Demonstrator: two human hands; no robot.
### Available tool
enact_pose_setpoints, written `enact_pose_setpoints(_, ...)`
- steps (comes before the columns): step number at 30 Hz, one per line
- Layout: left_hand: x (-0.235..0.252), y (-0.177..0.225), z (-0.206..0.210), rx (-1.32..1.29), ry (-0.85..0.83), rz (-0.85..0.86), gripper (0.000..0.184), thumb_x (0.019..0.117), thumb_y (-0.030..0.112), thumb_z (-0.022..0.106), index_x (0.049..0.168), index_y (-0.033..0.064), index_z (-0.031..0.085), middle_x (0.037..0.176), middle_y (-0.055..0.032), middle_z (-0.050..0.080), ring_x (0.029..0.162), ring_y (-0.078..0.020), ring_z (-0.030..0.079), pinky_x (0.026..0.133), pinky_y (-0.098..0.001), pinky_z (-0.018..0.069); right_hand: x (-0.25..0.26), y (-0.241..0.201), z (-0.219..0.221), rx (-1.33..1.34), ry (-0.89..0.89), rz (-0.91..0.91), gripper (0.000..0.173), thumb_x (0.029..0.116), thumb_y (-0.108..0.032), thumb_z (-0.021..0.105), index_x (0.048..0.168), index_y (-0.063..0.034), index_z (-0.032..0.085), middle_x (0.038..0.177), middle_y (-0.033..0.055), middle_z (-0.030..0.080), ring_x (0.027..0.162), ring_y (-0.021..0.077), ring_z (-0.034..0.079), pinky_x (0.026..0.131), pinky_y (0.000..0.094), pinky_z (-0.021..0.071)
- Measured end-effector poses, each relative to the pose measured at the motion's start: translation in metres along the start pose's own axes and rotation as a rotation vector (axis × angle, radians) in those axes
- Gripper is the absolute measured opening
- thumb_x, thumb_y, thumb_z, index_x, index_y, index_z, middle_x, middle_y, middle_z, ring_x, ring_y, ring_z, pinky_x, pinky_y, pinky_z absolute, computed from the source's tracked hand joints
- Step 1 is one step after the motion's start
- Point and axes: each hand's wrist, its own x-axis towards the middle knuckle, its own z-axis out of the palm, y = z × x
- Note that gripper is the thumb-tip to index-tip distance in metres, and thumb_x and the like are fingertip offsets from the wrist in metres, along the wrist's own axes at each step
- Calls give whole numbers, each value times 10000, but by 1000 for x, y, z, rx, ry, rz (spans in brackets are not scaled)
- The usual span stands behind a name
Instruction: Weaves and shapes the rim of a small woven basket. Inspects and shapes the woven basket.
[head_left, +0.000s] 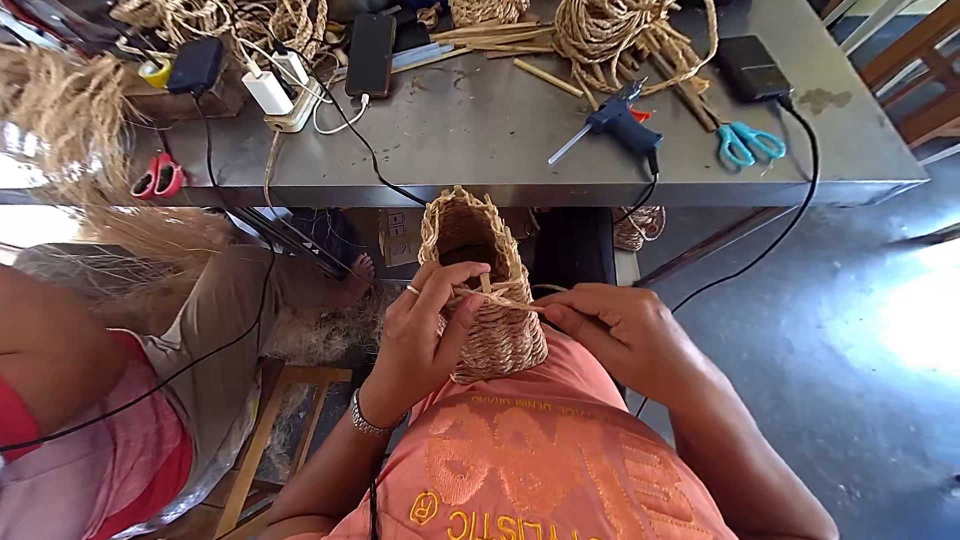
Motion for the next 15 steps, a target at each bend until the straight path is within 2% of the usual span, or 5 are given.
enact_pose_setpoints(3, -1, 1, 0, 22, -5, -3, 284, 1063, 234, 539, 1260, 64, 655, 1076, -25, 623, 893, -62, 606, 741, -230, 535, -1, 6, -2, 0, -23, 14, 317, 1073, -318, 531, 985, -125, 768, 793, -64, 591, 695, -25, 534, 611, 138, 445)
enact_pose_setpoints(7, -1, 1, 0, 10, -13, -6, 250, 1058, 230, 550, 1201, 58, 662, 1042, -20, 609, 876, -62, 594, 737, -230, 527, -1, 6, -3, 42, -3, 11, 263, 1043, -319, 591, 985, -130, 765, 863, -59, 650, 781, -3, 601, 679, 155, 511)
enact_pose_setpoints(11, -2, -1, -2, -26, -28, -1, 237, 1060, 224, 547, 1182, 60, 666, 1037, -14, 602, 872, -53, 589, 732, -217, 522, 6, -7, -10, -53, 78, -21, 167, 1020, -250, 605, 1038, -131, 721, 956, -47, 637, 806, 8, 601, 671, 170, 525)
enact_pose_setpoints(15, -2, -4, -1, -57, -29, 21, 213, 1061, 211, 542, 1139, 55, 664, 1009, -6, 592, 863, -42, 580, 734, -197, 514, 25, -17, -11, -96, 189, -104, 159, 1014, -181, 620, 1059, -66, 720, 996, 10, 640, 815, 16, 615, 701, 154, 548)
